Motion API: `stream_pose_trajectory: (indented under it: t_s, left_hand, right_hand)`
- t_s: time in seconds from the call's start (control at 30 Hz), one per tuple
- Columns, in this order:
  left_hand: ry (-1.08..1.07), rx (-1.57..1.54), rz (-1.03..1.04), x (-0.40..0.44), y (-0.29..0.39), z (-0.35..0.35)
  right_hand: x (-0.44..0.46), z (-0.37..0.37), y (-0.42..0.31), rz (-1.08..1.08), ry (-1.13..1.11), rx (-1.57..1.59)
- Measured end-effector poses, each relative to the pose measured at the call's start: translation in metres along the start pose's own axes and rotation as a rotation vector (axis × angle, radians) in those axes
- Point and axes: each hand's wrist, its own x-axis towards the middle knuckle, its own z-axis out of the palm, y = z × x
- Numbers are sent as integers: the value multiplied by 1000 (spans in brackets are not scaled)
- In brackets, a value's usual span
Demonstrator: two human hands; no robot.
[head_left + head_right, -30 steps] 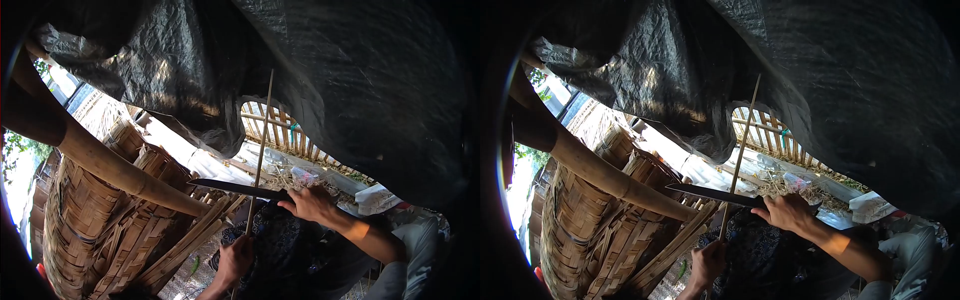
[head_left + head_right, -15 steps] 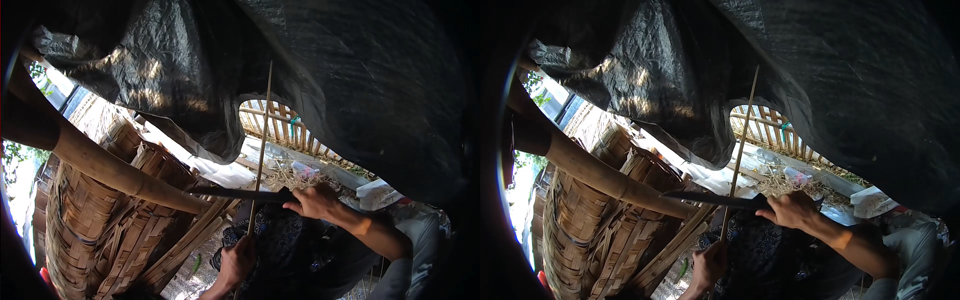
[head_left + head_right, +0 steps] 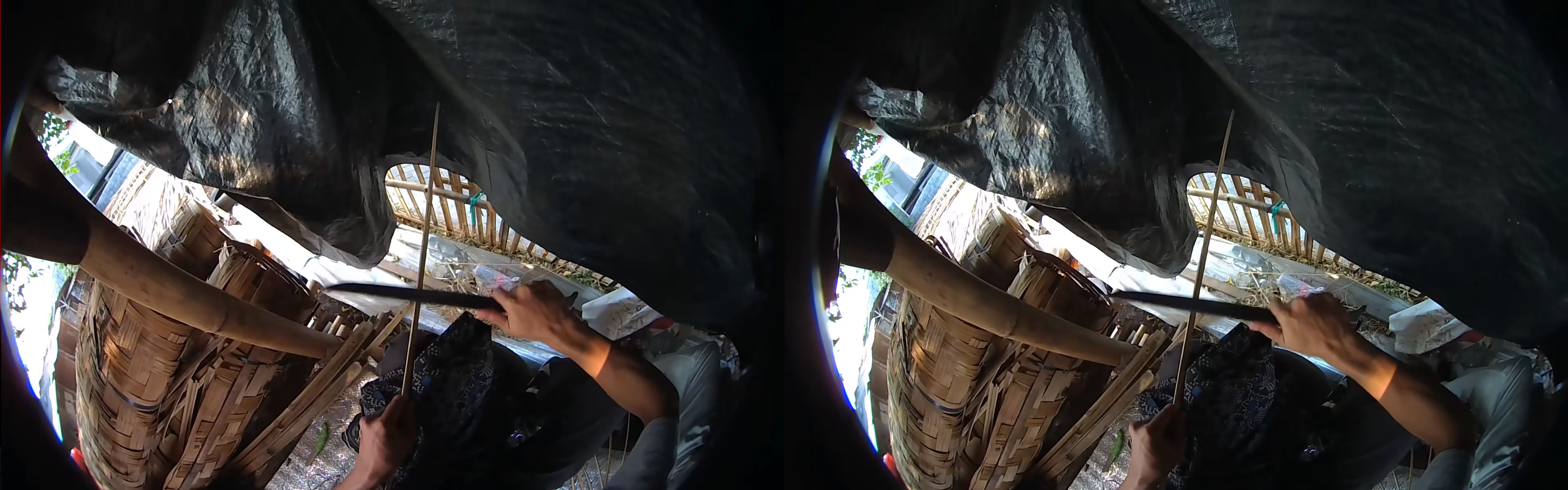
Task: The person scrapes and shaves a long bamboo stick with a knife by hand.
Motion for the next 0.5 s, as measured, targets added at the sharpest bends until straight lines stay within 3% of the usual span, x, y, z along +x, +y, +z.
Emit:
stream_pose_trajectory:
  t_s: [0.03, 0.17, 0.27, 0.3, 0.5]
  left_hand:
    - [-11, -5, -17, 0, 2, -2]
    - [-19, -16, -68, -3, 3, -2]
    - [-5, -40, -42, -4, -2, -3]
    - [-8, -40, -42, -4, -4, -4]
    - [-52, -68, -83, 3, -4, -2]
  right_hand:
    - [-5, 13, -1, -151, 121, 50]
    - [-16, 37, -24, -387, 125, 142]
    - [-9, 34, -12, -318, 157, 38]
    - [-5, 30, -8, -167, 86, 111]
    - [-8, 33, -17, -72, 16, 135]
